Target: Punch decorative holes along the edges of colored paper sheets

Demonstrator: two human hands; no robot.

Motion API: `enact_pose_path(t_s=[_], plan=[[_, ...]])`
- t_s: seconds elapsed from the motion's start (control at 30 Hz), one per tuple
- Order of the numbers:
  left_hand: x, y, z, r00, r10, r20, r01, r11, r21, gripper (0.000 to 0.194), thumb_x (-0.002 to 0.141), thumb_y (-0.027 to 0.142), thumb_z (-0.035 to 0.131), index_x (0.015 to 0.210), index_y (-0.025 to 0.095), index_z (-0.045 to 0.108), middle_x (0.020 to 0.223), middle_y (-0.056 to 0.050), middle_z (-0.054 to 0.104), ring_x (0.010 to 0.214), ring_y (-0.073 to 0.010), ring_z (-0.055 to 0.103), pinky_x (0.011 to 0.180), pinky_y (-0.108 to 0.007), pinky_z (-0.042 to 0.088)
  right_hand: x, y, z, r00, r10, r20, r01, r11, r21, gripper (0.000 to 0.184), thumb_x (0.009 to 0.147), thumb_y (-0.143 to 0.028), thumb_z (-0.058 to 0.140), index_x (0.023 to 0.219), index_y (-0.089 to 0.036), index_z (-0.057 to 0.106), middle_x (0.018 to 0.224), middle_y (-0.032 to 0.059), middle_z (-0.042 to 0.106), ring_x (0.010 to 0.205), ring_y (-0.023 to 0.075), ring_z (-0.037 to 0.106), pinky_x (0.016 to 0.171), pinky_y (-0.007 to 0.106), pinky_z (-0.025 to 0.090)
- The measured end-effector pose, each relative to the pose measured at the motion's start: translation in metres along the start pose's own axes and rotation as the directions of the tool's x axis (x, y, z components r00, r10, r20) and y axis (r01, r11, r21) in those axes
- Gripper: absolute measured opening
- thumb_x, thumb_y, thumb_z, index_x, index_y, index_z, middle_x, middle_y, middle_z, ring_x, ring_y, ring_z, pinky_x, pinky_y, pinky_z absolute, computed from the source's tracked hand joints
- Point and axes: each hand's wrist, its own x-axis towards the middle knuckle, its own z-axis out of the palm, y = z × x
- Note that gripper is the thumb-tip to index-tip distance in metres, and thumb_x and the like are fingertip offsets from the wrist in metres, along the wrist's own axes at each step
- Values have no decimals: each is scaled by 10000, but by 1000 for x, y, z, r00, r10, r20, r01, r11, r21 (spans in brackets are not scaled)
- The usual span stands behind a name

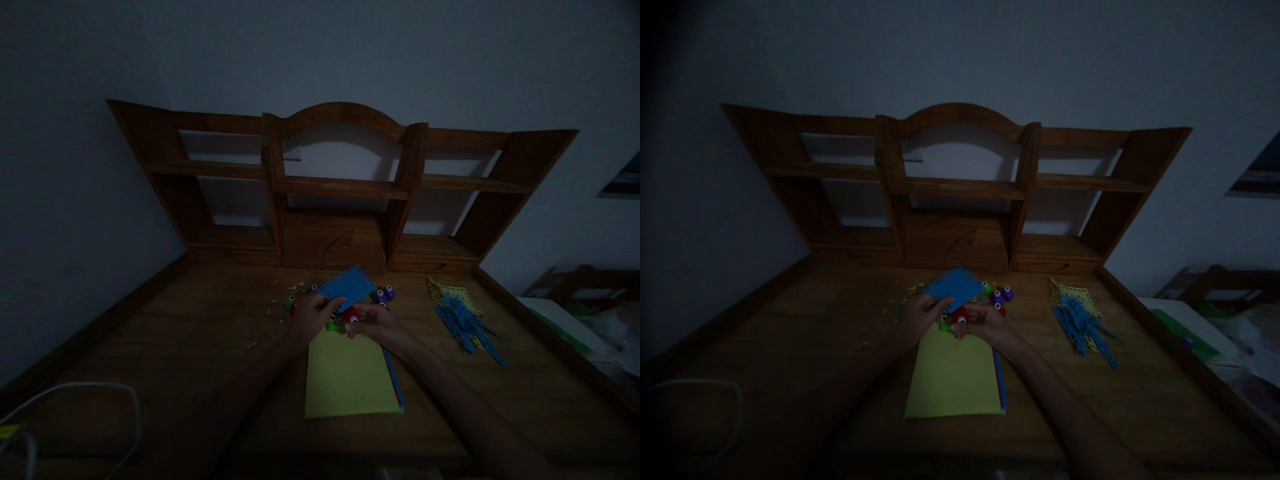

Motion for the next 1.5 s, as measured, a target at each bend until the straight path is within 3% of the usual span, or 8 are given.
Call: enact_pose_path(t_s=[0.37, 0.63, 0.83, 1.0, 1.17, 1.27, 1.5], plan=[[0, -2, 1, 1000, 3, -22, -2, 1000, 11, 444, 783, 507, 574, 510, 160, 527, 450, 25, 498, 485, -101, 442, 471, -204, 303, -2, -7, 3, 1000, 14, 3, -14, 1000, -3, 265, 683, -351, 753, 849, -165, 666, 749, 5, 630, 695, 140, 566, 690, 274, 438], [0, -2, 0, 999, 31, 24, -31, 999, 39, 415, 801, 499, 553, 568, 157, 570, 508, 18, 536, 520, -104, 458, 491, -203, 317, 0, 1, 1, 1000, 14, -5, -14, 1000, 6, 286, 682, -357, 756, 866, -157, 669, 755, 12, 648, 681, 135, 581, 676, 269, 452], [-2, 0, 2, 993, 41, 109, -41, 999, 0, 402, 782, 509, 569, 603, 151, 613, 559, -3, 577, 539, -114, 455, 502, -210, 339, -2, 1, 0, 999, 20, -36, -21, 999, -37, 235, 712, -370, 731, 703, -145, 667, 693, 25, 662, 678, 147, 590, 691, 283, 452], [-2, -4, 2, 977, 70, 203, -56, 996, -71, 406, 805, 474, 548, 591, 134, 603, 575, -13, 576, 537, -117, 467, 519, -215, 356, -2, 0, 2, 998, 57, 35, -59, 997, 57, 329, 780, -416, 656, 610, -135, 662, 655, 54, 652, 617, 149, 594, 600, 276, 456], [0, -5, -1, 950, 135, 281, -94, 984, -153, 385, 828, 436, 526, 590, 136, 557, 597, 1, 557, 575, -115, 481, 581, -213, 380, -3, 0, 3, 996, 83, 32, -87, 979, 182, 290, 789, -416, 651, 763, -129, 687, 692, 54, 659, 575, 131, 579, 542, 257, 454], [1, -4, -2, 942, 148, 301, -93, 978, -189, 383, 831, 433, 524, 586, 140, 545, 589, 6, 549, 571, -112, 478, 580, -211, 382, -3, 0, 3, 997, 70, 27, -74, 977, 201, 274, 791, -402, 656, 755, -132, 683, 672, 47, 650, 606, 137, 585, 560, 255, 455], [1, -2, -1, 943, 102, 316, -24, 970, -242, 394, 851, 440, 516, 627, 129, 609, 593, -22, 609, 569, -124, 544, 564, -210, 410, -2, 4, 6, 996, 62, 69, -77, 971, 226, 254, 817, -365, 638, 781, -120, 694, 744, 62, 669, 595, 111, 572, 567, 240, 456]])
